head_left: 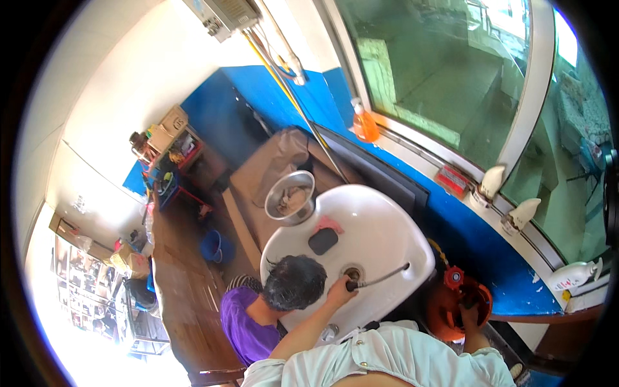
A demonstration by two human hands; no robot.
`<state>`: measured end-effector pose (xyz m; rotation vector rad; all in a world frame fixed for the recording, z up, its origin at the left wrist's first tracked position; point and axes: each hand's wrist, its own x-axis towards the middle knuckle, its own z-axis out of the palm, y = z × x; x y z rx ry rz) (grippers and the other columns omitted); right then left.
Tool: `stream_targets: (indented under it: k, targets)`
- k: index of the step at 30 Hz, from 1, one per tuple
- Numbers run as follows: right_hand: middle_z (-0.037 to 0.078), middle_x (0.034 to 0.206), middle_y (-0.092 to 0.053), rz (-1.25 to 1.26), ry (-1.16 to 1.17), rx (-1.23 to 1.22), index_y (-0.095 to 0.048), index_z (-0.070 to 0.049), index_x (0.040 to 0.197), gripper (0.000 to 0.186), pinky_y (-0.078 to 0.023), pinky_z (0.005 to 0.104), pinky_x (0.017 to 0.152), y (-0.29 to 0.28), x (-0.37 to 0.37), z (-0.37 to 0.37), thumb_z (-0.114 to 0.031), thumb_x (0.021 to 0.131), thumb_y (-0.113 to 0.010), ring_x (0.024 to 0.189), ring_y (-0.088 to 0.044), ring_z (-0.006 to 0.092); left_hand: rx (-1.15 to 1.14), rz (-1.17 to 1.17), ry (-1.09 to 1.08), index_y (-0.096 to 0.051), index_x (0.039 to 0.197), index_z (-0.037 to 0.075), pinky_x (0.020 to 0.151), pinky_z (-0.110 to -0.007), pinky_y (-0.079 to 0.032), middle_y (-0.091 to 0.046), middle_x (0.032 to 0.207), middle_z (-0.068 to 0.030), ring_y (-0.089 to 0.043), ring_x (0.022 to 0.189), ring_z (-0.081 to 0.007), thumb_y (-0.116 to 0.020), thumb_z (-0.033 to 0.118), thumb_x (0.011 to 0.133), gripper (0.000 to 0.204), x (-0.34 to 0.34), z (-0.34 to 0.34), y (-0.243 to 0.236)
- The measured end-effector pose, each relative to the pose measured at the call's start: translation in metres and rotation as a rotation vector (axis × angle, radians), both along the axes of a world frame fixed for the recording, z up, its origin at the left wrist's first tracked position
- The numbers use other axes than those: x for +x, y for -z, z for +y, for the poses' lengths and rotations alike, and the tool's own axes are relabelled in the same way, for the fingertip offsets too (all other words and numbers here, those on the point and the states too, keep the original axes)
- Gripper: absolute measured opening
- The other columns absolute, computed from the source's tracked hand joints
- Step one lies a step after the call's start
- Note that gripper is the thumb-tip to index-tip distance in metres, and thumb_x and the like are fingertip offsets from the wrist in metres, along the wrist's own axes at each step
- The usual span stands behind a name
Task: The person washes another person's hair in a salon sink, using a handheld sprayer to rinse the hair, applying shampoo, and scrubbing the scalp by hand.
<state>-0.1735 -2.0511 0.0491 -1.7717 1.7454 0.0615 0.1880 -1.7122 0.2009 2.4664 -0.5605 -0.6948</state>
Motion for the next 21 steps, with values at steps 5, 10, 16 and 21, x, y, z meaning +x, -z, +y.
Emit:
stream_targets:
  k: [5,10,16,21]
  targets:
    - [0.023,0.111,-0.059,-0.074,0.038,0.015,-0.043,-0.009,0.128,0.078,-0.045,0.0460,0.089,0.029,-0.002,-0.004,-0.042,0.065,-0.073,0.104,-0.056,0.0407,0.010,0.003,0.102,-0.058,0.102,0.010,0.085,-0.037,-0.045,-0.058,0.105,-0.0149,-0.056,0.100,-0.0293,-0.074,0.030,0.069,0.042,-0.008,0.006,0.002]
    - [0.021,0.110,-0.060,-0.047,0.029,0.036,-0.053,-0.006,0.116,0.066,-0.045,0.0447,0.090,-0.012,0.006,0.001,-0.042,0.065,-0.072,0.104,-0.056,0.0384,-0.031,0.275,0.095,-0.061,0.104,0.007,0.079,-0.036,-0.048,-0.062,0.096,-0.0139,-0.060,0.090,-0.0249,-0.075,0.029,0.067,0.045,-0.005,0.013,0.015]
    - [0.020,0.115,-0.058,-0.048,0.007,-0.036,-0.050,-0.006,0.123,0.074,-0.044,0.0448,0.091,0.008,-0.006,0.004,-0.041,0.062,-0.074,0.104,-0.056,0.0385,0.056,0.357,0.240,-0.063,0.093,0.004,0.068,-0.035,-0.049,-0.064,0.080,-0.0109,-0.062,0.073,-0.0227,-0.076,0.031,0.059,0.045,0.001,0.010,0.046]
    - [0.020,0.121,-0.054,-0.047,-0.001,-0.020,-0.048,-0.006,0.127,0.079,-0.044,0.0441,0.092,0.032,-0.016,-0.005,-0.041,0.062,-0.075,0.109,-0.053,0.0386,0.325,0.399,0.388,-0.065,0.083,0.004,0.067,-0.036,-0.049,-0.065,0.076,-0.0133,-0.063,0.073,-0.0261,-0.075,0.034,0.055,0.042,0.003,-0.013,0.029]
